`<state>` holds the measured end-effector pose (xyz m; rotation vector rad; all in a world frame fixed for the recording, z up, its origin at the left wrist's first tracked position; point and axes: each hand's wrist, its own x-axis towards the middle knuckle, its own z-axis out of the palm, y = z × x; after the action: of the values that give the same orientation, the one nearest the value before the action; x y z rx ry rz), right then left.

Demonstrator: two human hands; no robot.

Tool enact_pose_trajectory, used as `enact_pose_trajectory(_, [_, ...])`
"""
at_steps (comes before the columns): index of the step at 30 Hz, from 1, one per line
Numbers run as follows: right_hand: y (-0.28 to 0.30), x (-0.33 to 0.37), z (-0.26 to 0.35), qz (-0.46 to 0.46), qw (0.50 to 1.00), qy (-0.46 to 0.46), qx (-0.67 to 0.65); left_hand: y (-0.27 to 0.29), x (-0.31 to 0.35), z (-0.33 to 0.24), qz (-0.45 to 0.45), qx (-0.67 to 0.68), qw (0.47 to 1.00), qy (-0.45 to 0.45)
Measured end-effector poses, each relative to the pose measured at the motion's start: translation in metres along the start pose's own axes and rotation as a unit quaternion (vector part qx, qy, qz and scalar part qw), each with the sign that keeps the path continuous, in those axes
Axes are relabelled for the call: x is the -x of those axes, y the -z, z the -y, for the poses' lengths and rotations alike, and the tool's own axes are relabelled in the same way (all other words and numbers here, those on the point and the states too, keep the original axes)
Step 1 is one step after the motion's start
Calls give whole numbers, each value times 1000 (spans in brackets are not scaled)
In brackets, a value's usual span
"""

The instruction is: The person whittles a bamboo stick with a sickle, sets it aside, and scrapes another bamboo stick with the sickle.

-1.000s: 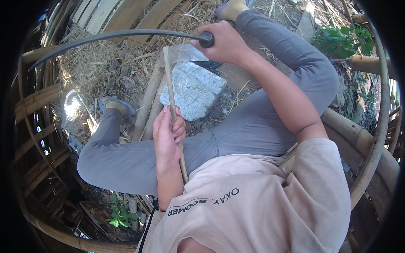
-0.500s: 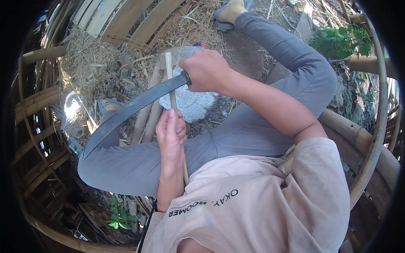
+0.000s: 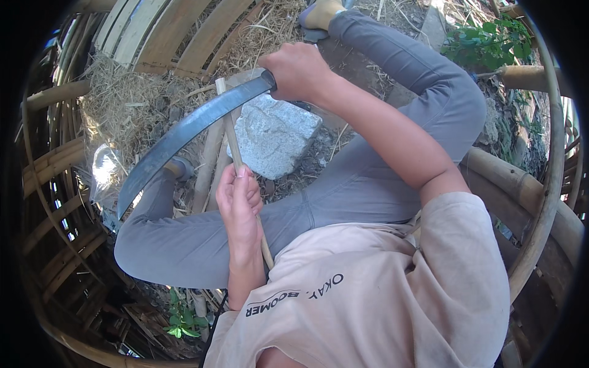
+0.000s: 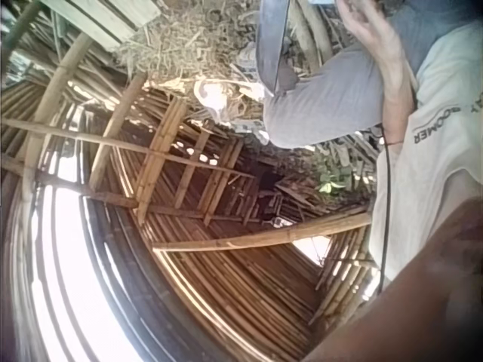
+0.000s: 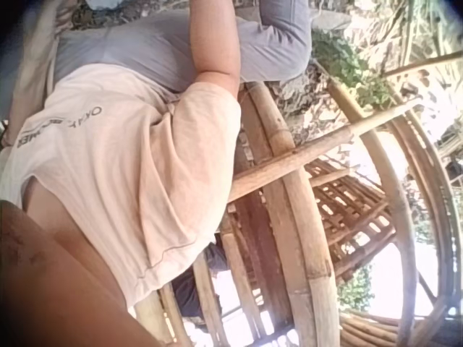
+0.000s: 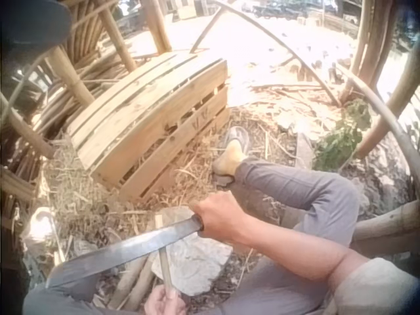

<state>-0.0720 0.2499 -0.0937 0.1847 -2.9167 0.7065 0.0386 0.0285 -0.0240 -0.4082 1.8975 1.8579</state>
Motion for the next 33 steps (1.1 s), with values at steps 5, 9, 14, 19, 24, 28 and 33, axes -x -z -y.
enact_pose_trajectory(5, [4,-13,-24,-71,996,-46,39,17,5,-4,4,49,999,-8])
enact_pose_trajectory(9, [29,-25,-67,-215,971,-99,34,19,2,-8,14,61,998,15])
enact_pose_trajectory(14, [17,-5,-51,-258,953,-35,-154,20,-1,-7,71,93,993,31])
enact_pose_trajectory(19, [27,6,-11,-103,969,-1,-226,21,-7,-9,67,104,991,53])
enact_pose_trajectory(24, [16,17,14,-32,978,34,-202,17,-9,-8,60,99,992,58])
enact_pose_trajectory(28, [15,22,27,31,991,33,-127,12,-8,-3,37,68,996,34])
enact_pose_trajectory(33, [-6,22,26,41,997,12,-64,8,-12,25,-15,-70,995,-75])
